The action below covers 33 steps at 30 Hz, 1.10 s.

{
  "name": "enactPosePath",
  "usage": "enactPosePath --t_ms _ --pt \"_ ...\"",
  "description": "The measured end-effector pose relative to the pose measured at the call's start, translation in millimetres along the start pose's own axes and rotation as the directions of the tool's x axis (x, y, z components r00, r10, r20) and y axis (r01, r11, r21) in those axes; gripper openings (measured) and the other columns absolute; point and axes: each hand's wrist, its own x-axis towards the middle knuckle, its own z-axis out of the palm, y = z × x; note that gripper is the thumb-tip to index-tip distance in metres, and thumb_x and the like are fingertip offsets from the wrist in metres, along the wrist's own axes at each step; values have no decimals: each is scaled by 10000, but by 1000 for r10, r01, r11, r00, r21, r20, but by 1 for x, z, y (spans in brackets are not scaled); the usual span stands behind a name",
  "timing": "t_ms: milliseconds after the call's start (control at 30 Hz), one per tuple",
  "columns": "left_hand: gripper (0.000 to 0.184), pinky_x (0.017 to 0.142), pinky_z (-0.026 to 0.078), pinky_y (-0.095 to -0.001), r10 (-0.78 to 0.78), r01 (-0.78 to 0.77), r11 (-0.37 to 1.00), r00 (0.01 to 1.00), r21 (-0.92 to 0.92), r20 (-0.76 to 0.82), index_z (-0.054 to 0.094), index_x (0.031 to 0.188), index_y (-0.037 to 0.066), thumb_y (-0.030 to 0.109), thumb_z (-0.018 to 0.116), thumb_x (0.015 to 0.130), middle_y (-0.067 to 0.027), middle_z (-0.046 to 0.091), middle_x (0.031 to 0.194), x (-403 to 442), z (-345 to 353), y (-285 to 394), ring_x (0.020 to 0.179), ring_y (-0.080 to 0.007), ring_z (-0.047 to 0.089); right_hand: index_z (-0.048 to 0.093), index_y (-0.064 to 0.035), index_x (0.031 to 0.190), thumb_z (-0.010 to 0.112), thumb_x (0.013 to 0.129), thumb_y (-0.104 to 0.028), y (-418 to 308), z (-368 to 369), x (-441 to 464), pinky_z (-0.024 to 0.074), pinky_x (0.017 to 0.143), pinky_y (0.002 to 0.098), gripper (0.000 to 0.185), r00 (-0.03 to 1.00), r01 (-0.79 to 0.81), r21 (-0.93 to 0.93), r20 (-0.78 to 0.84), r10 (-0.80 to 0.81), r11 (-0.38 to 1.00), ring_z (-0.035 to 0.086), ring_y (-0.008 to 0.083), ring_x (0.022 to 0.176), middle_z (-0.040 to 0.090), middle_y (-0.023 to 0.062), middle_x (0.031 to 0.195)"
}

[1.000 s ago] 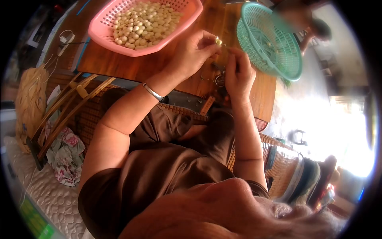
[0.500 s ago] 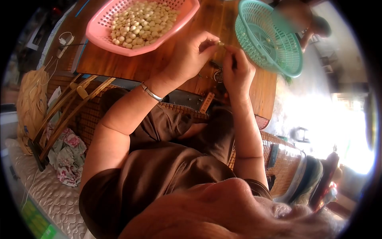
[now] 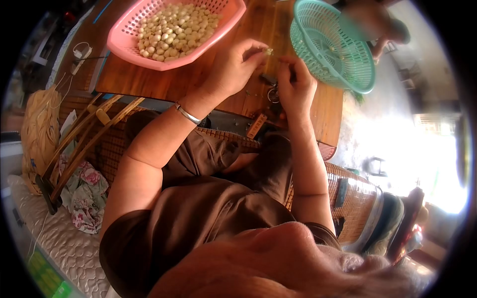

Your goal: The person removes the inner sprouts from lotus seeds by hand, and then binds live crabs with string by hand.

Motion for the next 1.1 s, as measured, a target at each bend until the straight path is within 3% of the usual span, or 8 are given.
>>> enactPosePath --t_ms 500,567,600,700,767,867,967,1100 --pt "142 635 462 -217 345 -345 924 938 163 31 630 1014 26 143 616 935 19 610 754 41 17 51 754 -37 581 646 -65 894 615 872 -109 16 3 3 479 535 320 58 999 -25 -1 -29 25 1000 587 205 511 596 91 598" --pt "151 599 448 -238 264 -267 939 964 215 42 645 977 32 173 630 924 -18 632 755 54 21 53 703 -70 586 644 -64 892 617 868 -104 15 4 3 484 538 329 54 999 -25 9 -39 25 1000 591 214 514 599 96 603" --pt "143 542 473 -324 477 -455 867 876 203 -70 649 788 17 143 658 854 -94 596 611 58 24 62 526 -220 586 643 -64 892 617 865 -100 15 4 3 486 540 331 52 999 -25 17 -40 26 1000 592 218 515 598 97 603" --pt "131 680 536 -412 472 -437 789 881 432 29 713 833 16 133 654 847 -172 680 728 74 28 97 661 -331 659 642 -65 892 617 862 -93 15 3 3 488 542 335 48 999 -31 10 -35 32 999 593 225 515 598 97 602" --pt "146 628 529 -416 455 -423 785 889 453 43 715 806 29 145 639 850 -166 669 692 84 38 93 622 -321 649 642 -64 891 617 862 -91 15 3 3 489 542 336 47 999 -31 1 -21 31 1000 594 229 515 598 96 601" --pt "242 624 525 -420 491 -502 468 832 727 258 719 808 46 203 562 905 -149 683 706 87 41 98 626 -299 660 639 -62 893 613 866 -91 17 2 3 492 556 336 48 999 -33 23 -20 33 999 606 236 543 610 108 631" --pt "272 640 524 -420 319 -436 564 899 701 301 720 811 39 204 537 927 -152 691 743 98 50 84 663 -291 669 634 -64 919 590 885 -103 21 1 3 497 580 337 68 998 -53 7 -34 53 999 622 243 584 629 131 685" --pt "264 648 523 -403 320 -364 737 930 569 180 719 813 36 215 561 925 -184 695 815 88 40 86 732 -283 685 622 -49 979 542 932 -127 21 -2 4 485 590 316 121 986 -163 168 -6 166 972 593 197 603 621 98 696"
